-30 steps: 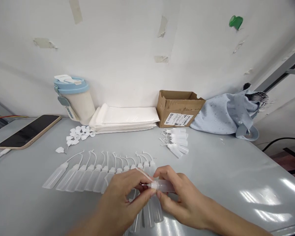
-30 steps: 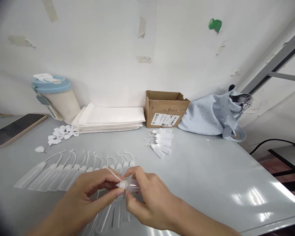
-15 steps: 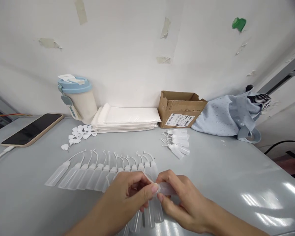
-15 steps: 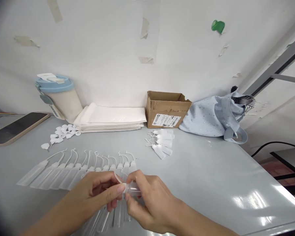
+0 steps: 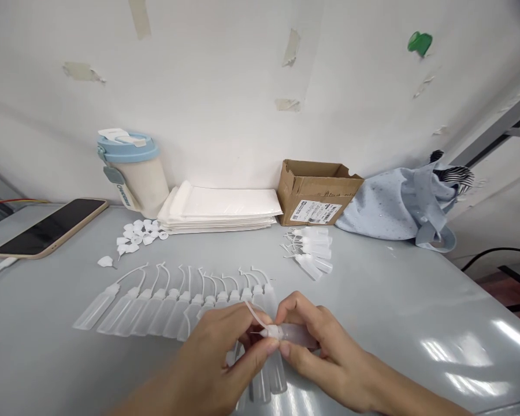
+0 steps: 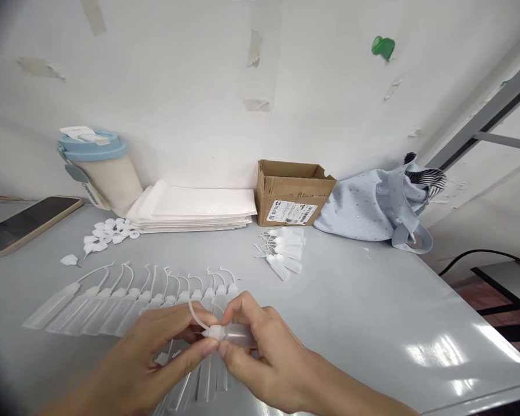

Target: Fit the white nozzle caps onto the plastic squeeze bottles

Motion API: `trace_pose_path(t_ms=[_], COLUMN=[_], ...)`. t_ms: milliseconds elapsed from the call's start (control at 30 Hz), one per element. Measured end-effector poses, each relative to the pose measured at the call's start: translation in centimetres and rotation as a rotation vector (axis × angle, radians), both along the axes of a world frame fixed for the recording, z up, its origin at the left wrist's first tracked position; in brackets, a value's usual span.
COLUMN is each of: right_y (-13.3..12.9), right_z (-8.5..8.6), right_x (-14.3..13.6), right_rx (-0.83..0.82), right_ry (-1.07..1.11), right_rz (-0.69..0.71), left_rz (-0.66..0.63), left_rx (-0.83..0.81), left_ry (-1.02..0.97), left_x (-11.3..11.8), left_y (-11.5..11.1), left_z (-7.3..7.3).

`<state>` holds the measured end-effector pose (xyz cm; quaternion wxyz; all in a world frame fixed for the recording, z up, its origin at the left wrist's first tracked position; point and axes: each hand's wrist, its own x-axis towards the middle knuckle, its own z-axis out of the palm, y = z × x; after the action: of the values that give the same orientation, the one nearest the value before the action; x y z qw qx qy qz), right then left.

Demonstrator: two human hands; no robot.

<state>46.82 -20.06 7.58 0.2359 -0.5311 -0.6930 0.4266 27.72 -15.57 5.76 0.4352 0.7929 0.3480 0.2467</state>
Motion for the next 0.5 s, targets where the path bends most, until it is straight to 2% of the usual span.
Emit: trace_pose_path(t_ms=[133,233,367,500], right_y=[0.4,0.7,0.8,0.6], right_z=[-1.0,-1.7,-1.9,-1.6], right_x=[0.5,1.0,1.2,1.0], right_rx=[0.267,0.48,0.598,0.571], right_ry=[-0.097,-0.154,-0.165,-0.068], right_rz=[0.061,0.095,0.096,0.064], left_rz=[0.05,0.057,0.027,0.036], left_rx=[-0.342,-0.506,-0.555,-0.494], left_ry=[0.036,-0.035,-0.051,-0.052], left_x=[0.2,0.1,0.0,0.0], left_y=[0.6,1.0,1.2,1.0], left_z=[1.0,1.4,1.4,1.3])
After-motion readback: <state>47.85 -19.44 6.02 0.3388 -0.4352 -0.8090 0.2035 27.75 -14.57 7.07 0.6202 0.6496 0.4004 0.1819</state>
